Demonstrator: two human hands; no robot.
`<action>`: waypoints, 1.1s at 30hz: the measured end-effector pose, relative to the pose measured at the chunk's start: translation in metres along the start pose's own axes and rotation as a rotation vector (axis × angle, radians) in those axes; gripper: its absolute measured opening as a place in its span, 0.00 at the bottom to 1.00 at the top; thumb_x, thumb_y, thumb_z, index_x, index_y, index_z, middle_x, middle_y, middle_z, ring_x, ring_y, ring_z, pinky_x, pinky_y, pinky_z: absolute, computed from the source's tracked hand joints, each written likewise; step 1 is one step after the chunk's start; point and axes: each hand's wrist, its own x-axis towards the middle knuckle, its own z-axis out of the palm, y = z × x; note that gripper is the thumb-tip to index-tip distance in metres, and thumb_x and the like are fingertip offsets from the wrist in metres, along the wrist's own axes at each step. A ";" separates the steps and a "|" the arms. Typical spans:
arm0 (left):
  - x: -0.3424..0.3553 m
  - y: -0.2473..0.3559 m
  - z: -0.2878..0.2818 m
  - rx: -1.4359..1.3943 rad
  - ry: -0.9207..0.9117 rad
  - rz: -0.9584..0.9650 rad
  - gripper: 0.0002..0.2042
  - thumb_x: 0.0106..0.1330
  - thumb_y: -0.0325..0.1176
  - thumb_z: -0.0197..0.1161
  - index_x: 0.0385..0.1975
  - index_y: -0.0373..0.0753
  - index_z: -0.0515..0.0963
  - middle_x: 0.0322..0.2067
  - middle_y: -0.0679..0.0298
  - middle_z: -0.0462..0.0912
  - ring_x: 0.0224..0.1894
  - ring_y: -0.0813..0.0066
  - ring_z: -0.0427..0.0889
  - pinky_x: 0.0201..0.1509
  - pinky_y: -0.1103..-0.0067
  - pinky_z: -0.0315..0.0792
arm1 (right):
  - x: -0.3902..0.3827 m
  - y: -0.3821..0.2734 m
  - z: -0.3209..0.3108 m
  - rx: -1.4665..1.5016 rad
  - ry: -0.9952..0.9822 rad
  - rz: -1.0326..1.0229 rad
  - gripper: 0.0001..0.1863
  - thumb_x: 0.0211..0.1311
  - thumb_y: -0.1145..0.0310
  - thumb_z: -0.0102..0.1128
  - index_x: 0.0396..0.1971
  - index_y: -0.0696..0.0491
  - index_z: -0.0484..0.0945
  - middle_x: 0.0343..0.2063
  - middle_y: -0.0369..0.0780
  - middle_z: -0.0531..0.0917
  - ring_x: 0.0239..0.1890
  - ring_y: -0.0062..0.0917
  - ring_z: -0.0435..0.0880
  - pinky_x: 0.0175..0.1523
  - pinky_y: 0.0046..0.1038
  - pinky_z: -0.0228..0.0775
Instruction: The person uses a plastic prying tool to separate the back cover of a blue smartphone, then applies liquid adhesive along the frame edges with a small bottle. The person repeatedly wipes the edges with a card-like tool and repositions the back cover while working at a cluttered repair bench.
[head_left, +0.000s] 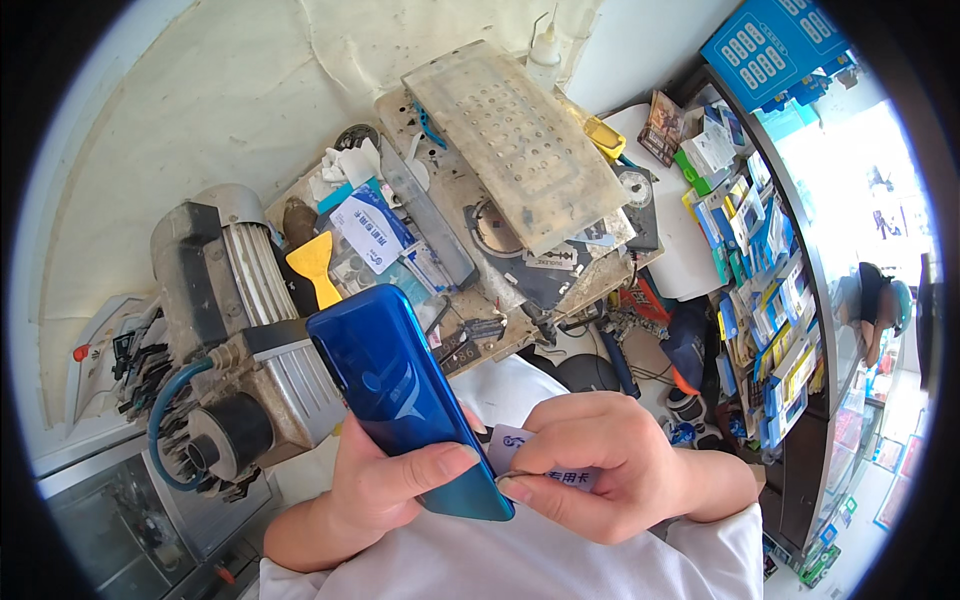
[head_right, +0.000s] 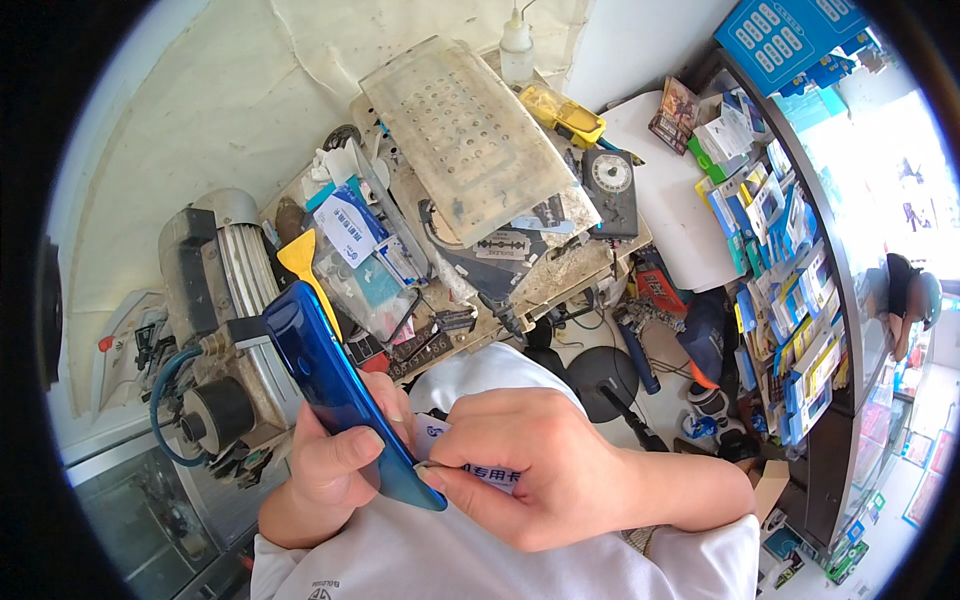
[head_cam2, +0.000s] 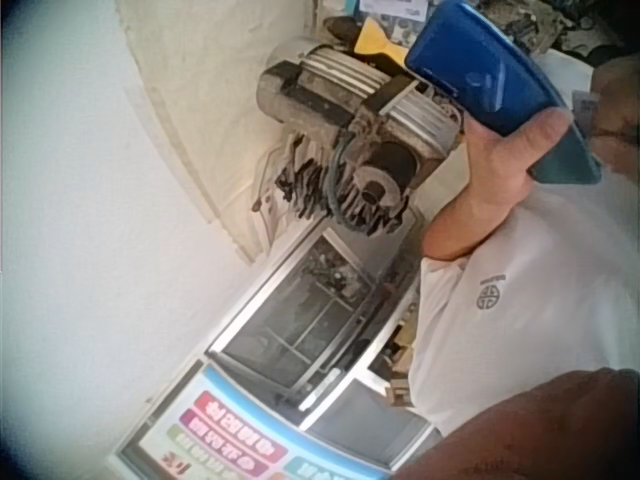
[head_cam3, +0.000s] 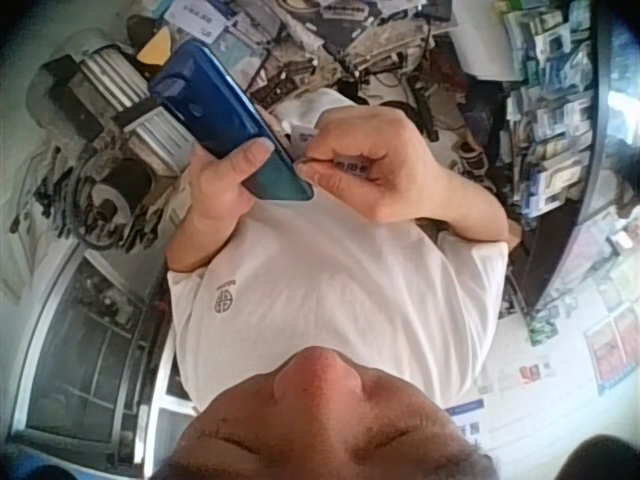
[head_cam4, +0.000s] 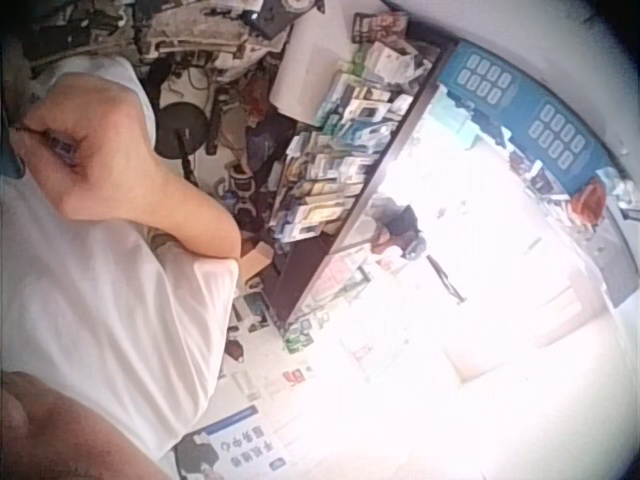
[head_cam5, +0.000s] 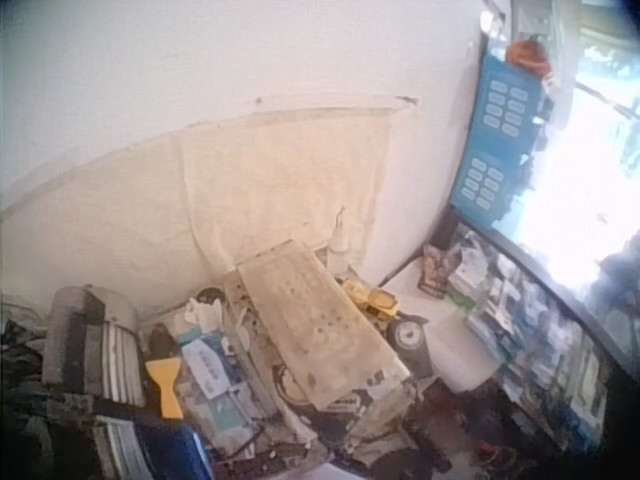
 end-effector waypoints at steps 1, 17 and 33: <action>0.000 0.000 0.001 0.004 0.008 0.009 0.18 0.55 0.34 0.80 0.40 0.34 0.80 0.31 0.61 0.80 0.31 0.67 0.80 0.34 0.72 0.73 | 0.000 0.000 0.001 0.001 0.014 0.000 0.04 0.56 0.81 0.70 0.29 0.58 0.83 0.21 0.42 0.78 0.23 0.35 0.78 0.27 0.34 0.66; 0.001 0.001 0.005 -0.008 0.018 0.011 0.15 0.57 0.33 0.77 0.38 0.35 0.80 0.32 0.62 0.80 0.33 0.69 0.78 0.37 0.73 0.69 | -0.003 0.007 0.013 -0.083 0.207 -0.114 0.04 0.55 0.81 0.70 0.28 0.58 0.83 0.18 0.38 0.75 0.17 0.29 0.73 0.22 0.31 0.59; -0.002 0.006 0.011 -0.064 0.025 0.013 0.15 0.59 0.35 0.75 0.40 0.35 0.79 0.31 0.62 0.79 0.31 0.69 0.78 0.35 0.71 0.70 | -0.001 0.010 0.007 -0.042 0.081 -0.195 0.04 0.53 0.79 0.70 0.27 0.58 0.82 0.17 0.39 0.74 0.14 0.29 0.69 0.19 0.31 0.53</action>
